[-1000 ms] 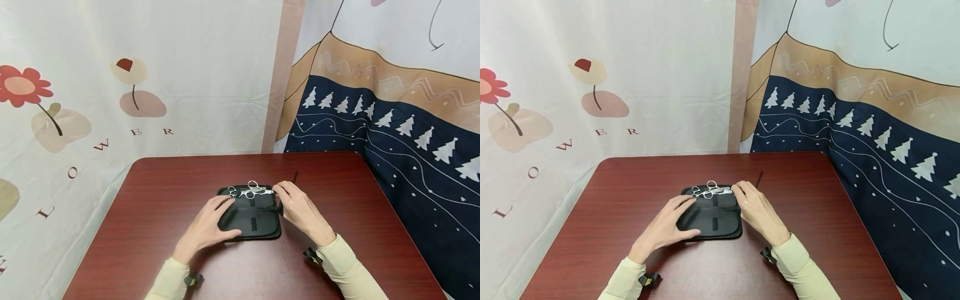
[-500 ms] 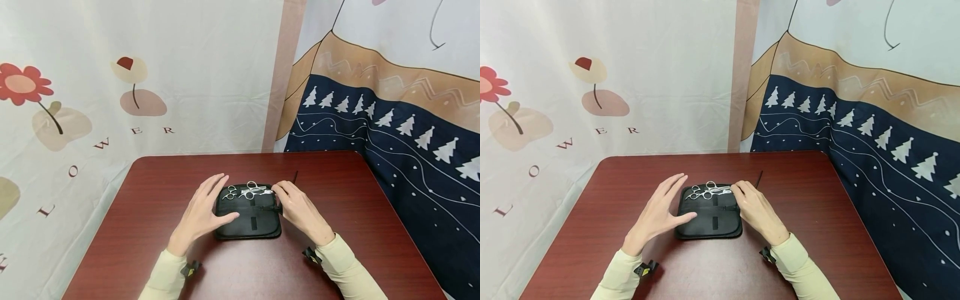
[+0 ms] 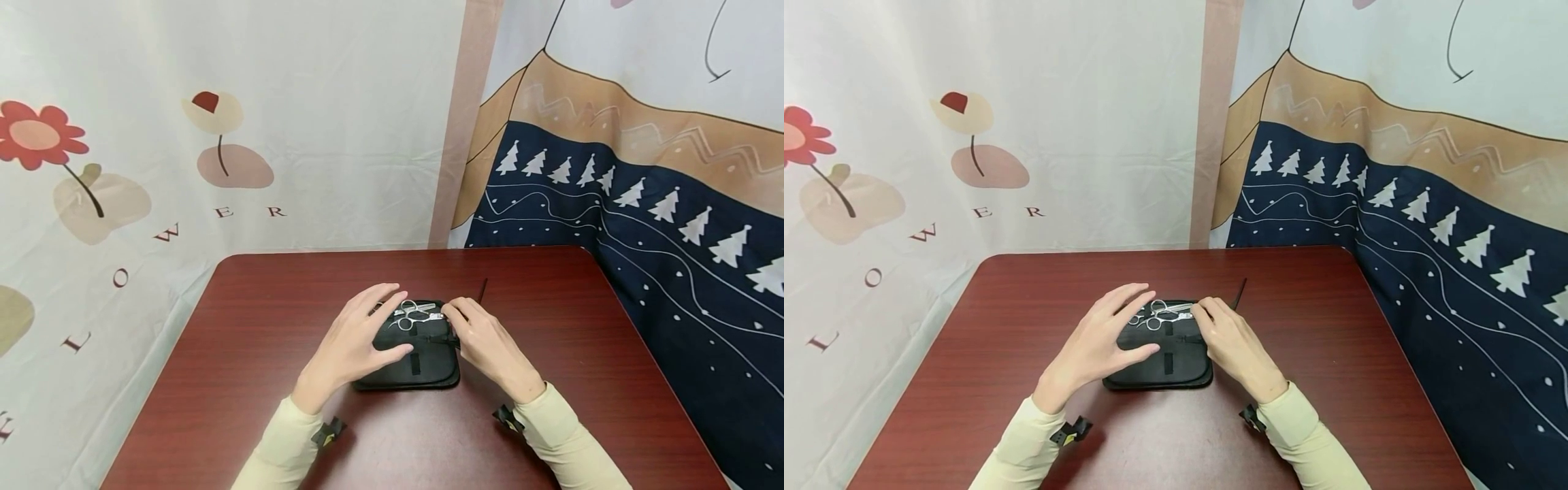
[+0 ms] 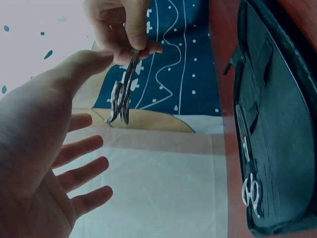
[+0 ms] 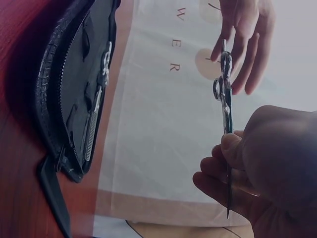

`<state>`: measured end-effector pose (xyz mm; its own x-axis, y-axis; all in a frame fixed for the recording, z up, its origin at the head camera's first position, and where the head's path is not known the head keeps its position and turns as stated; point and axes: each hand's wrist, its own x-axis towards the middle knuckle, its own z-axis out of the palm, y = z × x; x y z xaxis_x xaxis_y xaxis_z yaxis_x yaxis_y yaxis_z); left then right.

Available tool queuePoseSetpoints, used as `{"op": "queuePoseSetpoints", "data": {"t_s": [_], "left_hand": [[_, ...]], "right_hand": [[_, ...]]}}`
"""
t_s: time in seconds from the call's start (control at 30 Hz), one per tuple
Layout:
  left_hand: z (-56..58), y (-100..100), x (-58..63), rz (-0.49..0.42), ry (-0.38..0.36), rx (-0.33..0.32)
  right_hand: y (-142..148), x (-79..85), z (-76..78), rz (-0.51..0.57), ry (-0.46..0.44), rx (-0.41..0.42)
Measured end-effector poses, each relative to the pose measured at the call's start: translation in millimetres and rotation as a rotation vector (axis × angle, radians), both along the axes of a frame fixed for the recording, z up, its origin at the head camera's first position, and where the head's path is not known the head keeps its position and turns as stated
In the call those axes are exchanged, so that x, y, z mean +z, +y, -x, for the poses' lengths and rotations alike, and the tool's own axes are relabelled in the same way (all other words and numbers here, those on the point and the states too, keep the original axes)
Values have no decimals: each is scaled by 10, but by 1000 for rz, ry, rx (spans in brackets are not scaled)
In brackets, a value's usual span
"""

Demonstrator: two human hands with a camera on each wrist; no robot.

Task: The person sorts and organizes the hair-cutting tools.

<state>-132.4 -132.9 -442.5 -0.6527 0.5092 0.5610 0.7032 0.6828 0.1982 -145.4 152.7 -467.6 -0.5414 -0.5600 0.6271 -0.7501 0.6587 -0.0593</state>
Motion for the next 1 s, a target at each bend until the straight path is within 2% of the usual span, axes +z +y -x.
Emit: {"op": "queuePoseSetpoints", "data": {"t_s": [0.1, 0.3, 0.37, 0.67, 1.0], "left_hand": [[24, 63, -6, 36, 1, 2], [39, 144, 11, 105, -78, 19], [43, 159, 14, 115, -84, 16], [45, 198, 29, 137, -71, -5], [37, 233, 1, 108, -68, -5]], "right_hand": [[-10, 1, -10, -4, 5, 4], [-25, -10, -19, -5, 33, 20], [-30, -15, -22, -9, 38, 23], [-49, -16, -44, -38, 37, 32], [-90, -24, -69, -94, 50, 31]]}}
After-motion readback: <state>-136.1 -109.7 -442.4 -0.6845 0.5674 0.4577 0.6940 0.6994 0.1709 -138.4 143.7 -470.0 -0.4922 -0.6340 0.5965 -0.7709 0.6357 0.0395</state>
